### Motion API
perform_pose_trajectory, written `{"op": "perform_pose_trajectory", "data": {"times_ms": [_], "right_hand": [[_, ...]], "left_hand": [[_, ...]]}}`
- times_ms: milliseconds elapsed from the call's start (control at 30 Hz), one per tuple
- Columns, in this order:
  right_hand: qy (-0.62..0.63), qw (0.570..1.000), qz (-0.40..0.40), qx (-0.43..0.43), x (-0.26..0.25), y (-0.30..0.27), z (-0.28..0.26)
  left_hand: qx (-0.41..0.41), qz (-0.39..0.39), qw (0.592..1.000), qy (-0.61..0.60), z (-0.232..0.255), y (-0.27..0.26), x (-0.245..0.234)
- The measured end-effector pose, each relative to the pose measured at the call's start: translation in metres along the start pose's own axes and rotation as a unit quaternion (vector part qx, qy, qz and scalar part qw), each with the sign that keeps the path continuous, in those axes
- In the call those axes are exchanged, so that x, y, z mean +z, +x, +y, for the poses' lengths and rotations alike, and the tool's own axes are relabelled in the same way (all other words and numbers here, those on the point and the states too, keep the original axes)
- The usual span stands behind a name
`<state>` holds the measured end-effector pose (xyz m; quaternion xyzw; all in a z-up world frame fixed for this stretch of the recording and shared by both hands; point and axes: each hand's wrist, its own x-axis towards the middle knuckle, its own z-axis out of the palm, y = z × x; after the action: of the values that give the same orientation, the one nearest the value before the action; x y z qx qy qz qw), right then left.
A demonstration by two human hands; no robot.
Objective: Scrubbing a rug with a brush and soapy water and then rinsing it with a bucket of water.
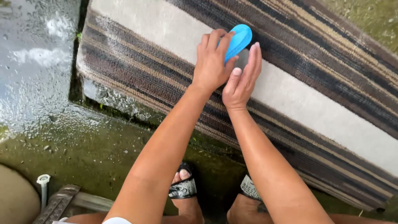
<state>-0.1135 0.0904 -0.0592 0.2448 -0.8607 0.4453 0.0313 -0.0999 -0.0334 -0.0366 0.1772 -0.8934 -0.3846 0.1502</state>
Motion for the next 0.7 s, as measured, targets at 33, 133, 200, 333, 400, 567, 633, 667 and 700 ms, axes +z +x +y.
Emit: {"op": "perform_pose_trajectory", "data": {"times_ms": [33, 133, 200, 333, 400, 567, 633, 667, 700], "right_hand": [[0.003, 1.000, -0.002, -0.003, 0.000, -0.001, 0.000], [-0.040, 0.999, -0.017, -0.003, 0.002, -0.002, 0.002], [-0.079, 0.996, -0.031, 0.017, 0.004, 0.000, 0.004], [-0.089, 0.995, -0.047, 0.021, 0.002, -0.002, 0.001], [-0.086, 0.995, -0.042, 0.013, 0.005, -0.001, 0.003], [-0.053, 0.998, -0.023, 0.039, 0.000, -0.001, -0.001], [-0.019, 0.998, -0.008, 0.053, 0.002, 0.002, -0.002], [-0.054, 0.998, -0.020, 0.031, 0.002, 0.002, -0.002], [-0.090, 0.995, -0.033, 0.009, 0.002, 0.002, -0.002]], "left_hand": [[-0.002, 0.004, 1.000, 0.003, -0.006, 0.000, 0.001], [0.019, 0.053, 0.998, 0.026, -0.047, 0.012, 0.000], [-0.014, 0.186, 0.976, 0.113, -0.102, 0.033, -0.004], [-0.054, 0.164, 0.972, 0.161, -0.116, 0.055, -0.050], [0.056, 0.243, 0.953, 0.175, -0.096, 0.056, -0.039], [0.040, 0.068, 0.995, -0.064, 0.008, 0.030, 0.009], [-0.003, 0.033, 0.996, -0.088, 0.004, 0.031, 0.013], [0.012, 0.069, 0.997, -0.037, -0.008, 0.032, 0.014], [0.027, 0.103, 0.994, 0.015, -0.020, 0.032, 0.015]]}}
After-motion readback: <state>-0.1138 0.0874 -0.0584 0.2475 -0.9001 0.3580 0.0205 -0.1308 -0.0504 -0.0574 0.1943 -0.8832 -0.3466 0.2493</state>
